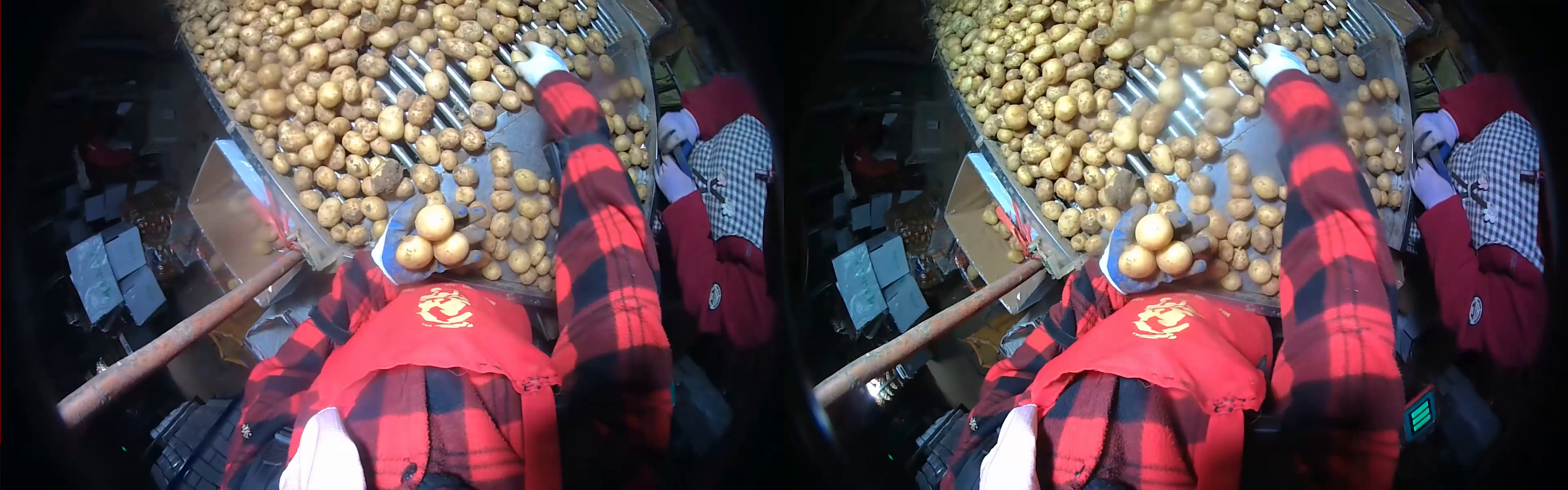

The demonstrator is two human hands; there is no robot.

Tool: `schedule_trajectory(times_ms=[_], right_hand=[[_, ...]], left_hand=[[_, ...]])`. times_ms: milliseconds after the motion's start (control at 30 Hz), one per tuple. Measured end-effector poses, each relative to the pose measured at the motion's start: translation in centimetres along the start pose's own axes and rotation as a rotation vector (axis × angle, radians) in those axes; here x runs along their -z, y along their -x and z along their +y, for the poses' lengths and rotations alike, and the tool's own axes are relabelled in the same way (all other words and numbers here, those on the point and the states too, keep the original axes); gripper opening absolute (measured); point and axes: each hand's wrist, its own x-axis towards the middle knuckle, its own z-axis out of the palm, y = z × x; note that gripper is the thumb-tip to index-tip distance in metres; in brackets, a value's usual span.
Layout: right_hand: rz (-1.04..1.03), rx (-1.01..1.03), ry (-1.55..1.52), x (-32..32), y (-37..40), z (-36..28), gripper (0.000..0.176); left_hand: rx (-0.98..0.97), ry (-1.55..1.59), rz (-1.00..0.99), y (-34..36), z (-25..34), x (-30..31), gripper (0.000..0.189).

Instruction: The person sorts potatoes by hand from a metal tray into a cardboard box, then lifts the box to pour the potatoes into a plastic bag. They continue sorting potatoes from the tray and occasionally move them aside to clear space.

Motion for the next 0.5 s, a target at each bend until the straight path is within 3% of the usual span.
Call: schedule_trajectory(times_ms=[33,100,133,167,200,233,267,300,400,433,467,500], right_hand=[[0.071,0.045,-0.141,-1.0,0.2,0.5,0.048],[0.216,0.063,-0.706,-0.8,4.2,0.4,0.046],[0.185,-0.052,-0.862,-0.5,6.5,0.1,0.045],[0.0,-0.144,-1.097,0.4,11.2,-2.4,0.04],[-0.085,0.065,-0.797,0.1,15.0,-4.0,0.039],[-0.106,0.282,-0.515,-0.2,18.8,-5.5,0.038],[-0.263,0.347,-0.516,-1.0,22.1,-7.2,0.038],[-0.275,0.471,-0.446,-1.9,24.0,-8.3,0.038],[-0.203,0.452,-0.674,-1.6,23.8,-8.8,0.041],[-0.052,0.57,-0.453,-1.4,21.7,-8.2,0.045],[0.032,0.494,-0.105,-1.7,19.7,-7.6,0.047],[0.102,0.562,0.11,-2.5,16.8,-7.0,0.047]], left_hand=[[-0.059,-0.013,-0.046,0.6,0.6,0.3,0.065],[0.051,0.15,-0.079,-0.5,1.9,0.1,0.064],[0.045,0.075,-0.112,-0.6,2.4,0.4,0.066],[0.04,0.086,-0.114,-1.1,3.0,0.1,0.066],[-0.007,0.129,-0.125,-1.4,3.6,-0.5,0.047],[-0.18,-0.139,-0.159,-1.3,3.2,-0.4,0.042],[-0.37,-0.44,-0.14,-1.2,2.9,-0.2,0.036],[-0.553,-0.695,-0.076,-1.1,2.6,-0.1,0.031],[-0.173,0.045,-0.22,-0.8,3.1,1.8,0.037],[-0.203,-0.033,-0.128,-0.1,2.7,1.6,0.047],[-0.202,-0.033,-0.115,0.4,2.6,1.5,0.047],[-0.148,0.046,-0.086,0.4,2.8,1.1,0.051]])
